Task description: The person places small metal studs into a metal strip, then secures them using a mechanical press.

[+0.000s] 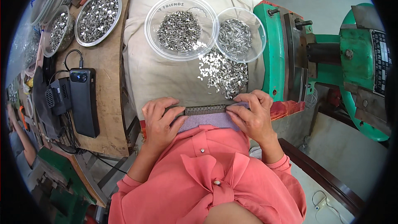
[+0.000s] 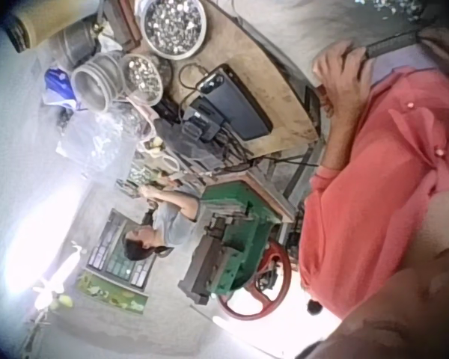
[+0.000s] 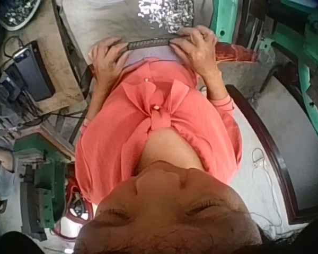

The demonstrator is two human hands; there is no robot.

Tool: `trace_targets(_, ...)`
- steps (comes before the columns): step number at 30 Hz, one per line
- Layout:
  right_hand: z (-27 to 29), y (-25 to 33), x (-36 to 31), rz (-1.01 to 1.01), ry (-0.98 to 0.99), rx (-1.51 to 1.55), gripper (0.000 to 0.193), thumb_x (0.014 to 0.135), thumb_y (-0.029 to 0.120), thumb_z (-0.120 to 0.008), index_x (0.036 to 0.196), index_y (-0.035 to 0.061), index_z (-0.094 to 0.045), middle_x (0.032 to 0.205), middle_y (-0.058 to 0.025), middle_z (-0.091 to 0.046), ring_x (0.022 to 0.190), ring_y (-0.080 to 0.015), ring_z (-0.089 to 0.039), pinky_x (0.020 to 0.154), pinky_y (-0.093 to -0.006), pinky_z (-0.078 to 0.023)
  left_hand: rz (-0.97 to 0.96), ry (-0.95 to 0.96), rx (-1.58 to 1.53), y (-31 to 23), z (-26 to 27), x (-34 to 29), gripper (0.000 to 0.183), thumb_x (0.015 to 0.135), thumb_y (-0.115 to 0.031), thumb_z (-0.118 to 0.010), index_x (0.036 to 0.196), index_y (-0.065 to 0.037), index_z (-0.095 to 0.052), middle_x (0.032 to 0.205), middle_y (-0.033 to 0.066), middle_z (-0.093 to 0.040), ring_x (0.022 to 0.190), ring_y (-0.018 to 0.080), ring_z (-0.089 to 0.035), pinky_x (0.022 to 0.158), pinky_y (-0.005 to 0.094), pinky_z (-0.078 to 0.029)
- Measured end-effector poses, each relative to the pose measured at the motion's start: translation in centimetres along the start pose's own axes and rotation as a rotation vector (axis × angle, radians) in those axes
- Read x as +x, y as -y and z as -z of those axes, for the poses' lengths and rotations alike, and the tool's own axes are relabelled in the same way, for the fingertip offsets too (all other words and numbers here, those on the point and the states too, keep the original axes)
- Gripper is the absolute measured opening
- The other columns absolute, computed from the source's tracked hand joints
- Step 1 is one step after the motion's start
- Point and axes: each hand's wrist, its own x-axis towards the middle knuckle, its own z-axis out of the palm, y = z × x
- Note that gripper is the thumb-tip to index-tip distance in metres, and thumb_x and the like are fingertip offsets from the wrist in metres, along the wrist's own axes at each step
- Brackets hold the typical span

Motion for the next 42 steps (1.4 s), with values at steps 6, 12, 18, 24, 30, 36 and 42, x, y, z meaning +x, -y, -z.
trace_targets(6, -0.5, 0.5, 0.2, 0.074, 0.014, -0.079, 0.017, 0.066, 0.016, -0.080, 0.081, 0.0178, -0.072, 0.107, 0.0054, -0.062, 0.106, -0.0207, -0.050, 0.088, -0.0368, -0.035, -0.004, -0.003, -0.002, 0.1, -0.1, 0.0, 0.027, 0.070, -0.016, -0.081, 0.094, -0.010, -0.070, 0.109, 0.0055, -0.063, 0.104, 0.0248, -0.057, 0.093, 0.0399, -0.035)
trace_targets(12, -0.1, 0.2, 0.8, 0.165, 0.004, -0.077, 0.018, 0.064, 0.015, -0.079, 0.079, 0.0180, -0.070, 0.106, 0.0064, -0.062, 0.106, -0.0200, -0.050, 0.088, -0.0365, -0.035, 0.004, -0.006, -0.006, 0.1, -0.2, -0.1, 0.027, 0.070, -0.016, -0.081, 0.094, -0.010, -0.070, 0.109, 0.0049, -0.063, 0.104, 0.0244, -0.057, 0.093, 0.0397, -0.034)
trace_targets(18, 0.0, 0.8, 4.0, 0.077, -0.021, 0.093, 0.017, 0.064, 0.013, -0.080, 0.078, 0.0167, -0.071, 0.103, 0.0061, -0.063, 0.106, -0.0236, -0.049, 0.090, -0.0389, -0.034, 0.009, -0.009, -0.019, 0.2, -0.1, -0.2, 0.026, 0.071, -0.017, -0.080, 0.094, -0.011, -0.070, 0.109, 0.0045, -0.063, 0.104, 0.0245, -0.057, 0.093, 0.0398, -0.034)
trace_targets(24, -3.2, 0.4, 6.5, 0.078, 0.098, 0.193, 0.014, 0.067, 0.012, -0.079, 0.080, 0.0126, -0.073, 0.102, 0.0015, -0.062, 0.109, -0.0284, -0.050, 0.092, -0.0432, -0.036, 0.017, -0.009, -0.021, 0.1, -0.2, -0.2, 0.027, 0.071, -0.018, -0.080, 0.095, -0.011, -0.070, 0.109, 0.0045, -0.063, 0.104, 0.0249, -0.057, 0.093, 0.0401, -0.034)
trace_targets(30, -2.0, -0.1, 7.9, 0.181, 0.194, 0.182, 0.013, 0.071, 0.012, -0.075, 0.084, 0.0161, -0.073, 0.112, 0.0000, -0.059, 0.113, -0.0289, -0.049, 0.095, -0.0437, -0.036, 0.015, 0.007, -0.008, 0.1, 0.0, -0.1, 0.027, 0.070, -0.017, -0.080, 0.095, -0.012, -0.070, 0.110, 0.0044, -0.063, 0.104, 0.0248, -0.057, 0.093, 0.0396, -0.034)
trace_targets(36, -1.8, -0.5, 7.2, 0.230, 0.193, 0.125, 0.011, 0.074, 0.015, -0.074, 0.085, 0.0151, -0.070, 0.112, 0.0013, -0.060, 0.113, -0.0285, -0.050, 0.095, -0.0420, -0.035, 0.008, -0.004, 0.000, 0.1, -0.1, 0.0, 0.027, 0.069, -0.016, -0.080, 0.093, -0.011, -0.070, 0.109, 0.0047, -0.063, 0.103, 0.0244, -0.057, 0.093, 0.0397, -0.034)
trace_targets(42, -0.1, -1.3, 3.5, 0.081, 0.049, 0.170, 0.015, 0.072, 0.014, -0.078, 0.084, 0.0148, -0.069, 0.107, 0.0038, -0.062, 0.105, -0.0264, -0.049, 0.091, -0.0403, -0.033, 0.009, -0.002, -0.001, 0.0, -0.1, 0.0, 0.028, 0.068, -0.016, -0.081, 0.093, -0.011, -0.070, 0.109, 0.0051, -0.063, 0.103, 0.0248, -0.058, 0.093, 0.0395, -0.035)
